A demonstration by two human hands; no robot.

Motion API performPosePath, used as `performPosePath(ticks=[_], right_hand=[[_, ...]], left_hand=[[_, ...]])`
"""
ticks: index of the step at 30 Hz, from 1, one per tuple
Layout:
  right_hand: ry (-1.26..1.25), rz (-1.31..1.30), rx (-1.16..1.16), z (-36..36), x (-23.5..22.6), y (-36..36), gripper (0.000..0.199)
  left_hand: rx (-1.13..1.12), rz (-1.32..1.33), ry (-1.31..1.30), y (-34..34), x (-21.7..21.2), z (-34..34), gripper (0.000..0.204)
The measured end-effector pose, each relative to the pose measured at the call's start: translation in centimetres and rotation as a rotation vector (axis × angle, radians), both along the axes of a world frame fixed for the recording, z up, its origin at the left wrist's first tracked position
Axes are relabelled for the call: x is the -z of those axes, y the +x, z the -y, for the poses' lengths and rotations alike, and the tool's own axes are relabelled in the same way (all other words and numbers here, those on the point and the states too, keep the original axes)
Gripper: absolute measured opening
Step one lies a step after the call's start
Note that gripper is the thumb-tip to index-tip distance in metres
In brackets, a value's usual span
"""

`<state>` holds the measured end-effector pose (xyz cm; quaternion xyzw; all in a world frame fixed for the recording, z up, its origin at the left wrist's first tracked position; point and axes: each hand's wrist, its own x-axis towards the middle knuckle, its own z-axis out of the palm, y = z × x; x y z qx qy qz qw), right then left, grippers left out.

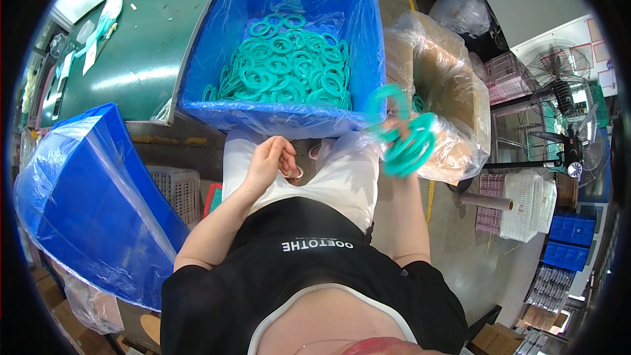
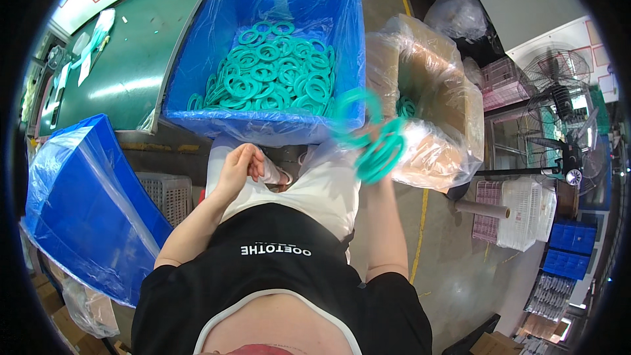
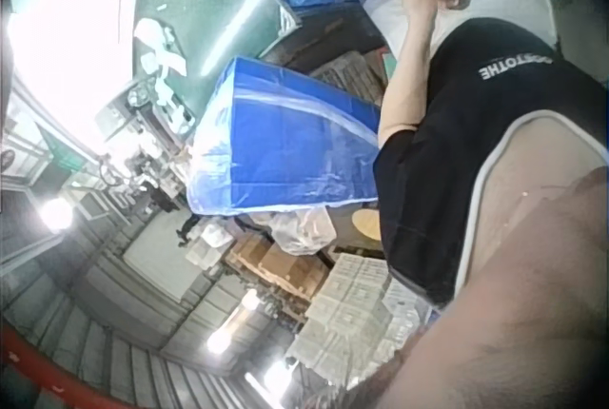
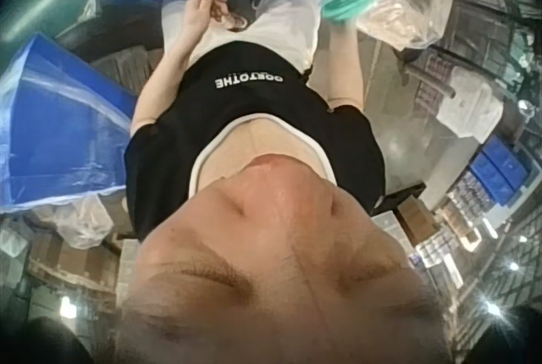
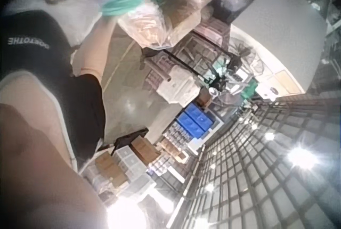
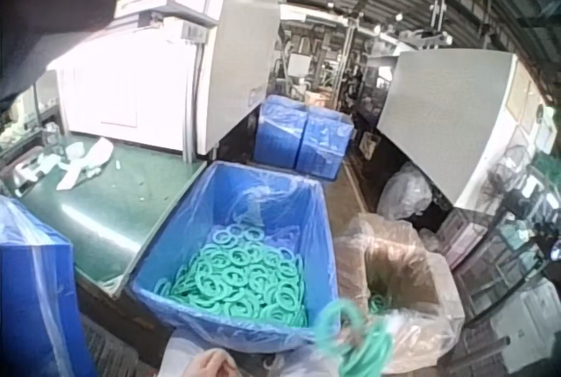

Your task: Picking up green plastic rings from a bin, inspecting them, and counting/sorting them in a manufacturing facility.

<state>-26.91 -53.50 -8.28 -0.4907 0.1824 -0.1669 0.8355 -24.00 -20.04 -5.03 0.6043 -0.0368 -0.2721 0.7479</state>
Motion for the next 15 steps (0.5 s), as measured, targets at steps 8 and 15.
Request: performPosePath(ticks=[8,15], right_hand=[[0.060,-0.098,-0.081,-2.5,-3.0,0.0,0.023],[-0.576,-0.254,-0.457,-10.1,-1.3,-2.3,0.036]], left_hand=[[0.063,-0.402,-0.233,-0.8,1.5,-1.0,0.012],[0.185,-0.261,-0.164,-1.2,-0.3,1.5,0.024]])
